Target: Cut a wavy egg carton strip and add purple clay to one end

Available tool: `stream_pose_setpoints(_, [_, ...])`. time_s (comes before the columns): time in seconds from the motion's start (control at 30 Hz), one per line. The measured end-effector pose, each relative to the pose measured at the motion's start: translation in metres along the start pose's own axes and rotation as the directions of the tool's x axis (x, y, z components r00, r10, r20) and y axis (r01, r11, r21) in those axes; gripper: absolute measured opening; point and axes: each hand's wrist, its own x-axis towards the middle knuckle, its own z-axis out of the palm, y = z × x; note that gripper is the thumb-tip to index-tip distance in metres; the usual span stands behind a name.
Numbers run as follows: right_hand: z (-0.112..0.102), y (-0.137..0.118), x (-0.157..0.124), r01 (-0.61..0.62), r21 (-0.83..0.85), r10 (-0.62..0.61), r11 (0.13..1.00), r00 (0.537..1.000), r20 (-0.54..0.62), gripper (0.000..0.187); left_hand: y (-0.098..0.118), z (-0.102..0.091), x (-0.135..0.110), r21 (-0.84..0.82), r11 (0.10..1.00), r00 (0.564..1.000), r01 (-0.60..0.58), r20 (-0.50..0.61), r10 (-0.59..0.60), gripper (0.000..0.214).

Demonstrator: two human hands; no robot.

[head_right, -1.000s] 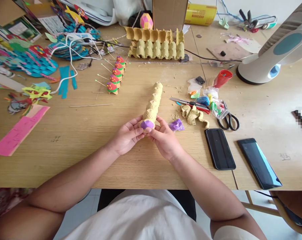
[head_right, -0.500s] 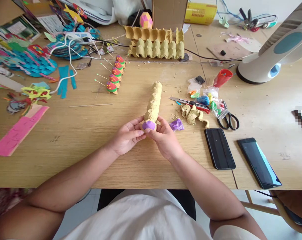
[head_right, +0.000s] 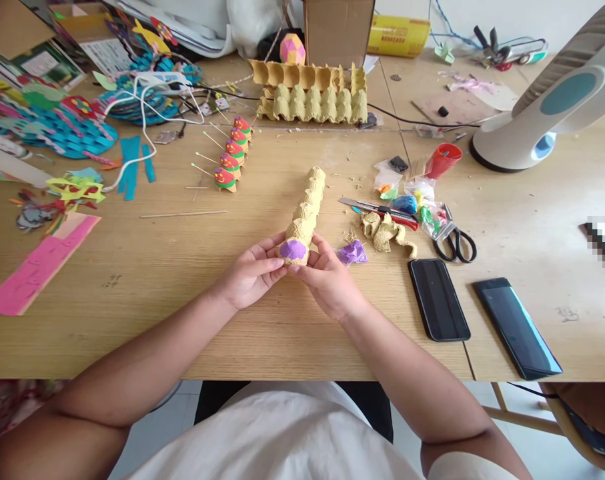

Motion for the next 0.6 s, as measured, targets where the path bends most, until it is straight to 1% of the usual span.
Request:
stream_pose_setpoints(0.1, [0.0000, -0.0033, -0.0013, -0.026, 0.016, 0.026, 1.000, 1.000, 0.001, 0.058, 0.0009, -0.0013, 0.0007, -0.016, 1.000, 1.000, 0.002, 0.005, -0.002, 0.051])
stream_pose_setpoints(0.23, [-0.0026, -0.0048, -0.0008, -0.044, 0.047, 0.046, 0.998, 0.998, -0.048, 0.046, 0.0003, -0.0027, 0.0010, -0.001, 1.000, 1.000, 0.005, 0.004, -0.005, 0.052])
stream_pose_setpoints(0.43, [-0.0065, -0.0009, 0.0019, -0.033, 0.055, 0.038, 0.998, 0.996, -0.078, 0.046, 0.0011, -0.0021, 0.0000, 0.002, 1.000, 1.000, 0.012, 0.018, -0.012, 0.053])
stream_pose_setpoints(0.6, [-0.0030, -0.0045, -0.0001, -0.049, 0.056, 0.051, 0.997, 0.998, -0.042, 0.042, -0.0016, -0.0036, 0.0012, -0.010, 1.000, 1.000, -0.008, -0.012, 0.008, 0.049])
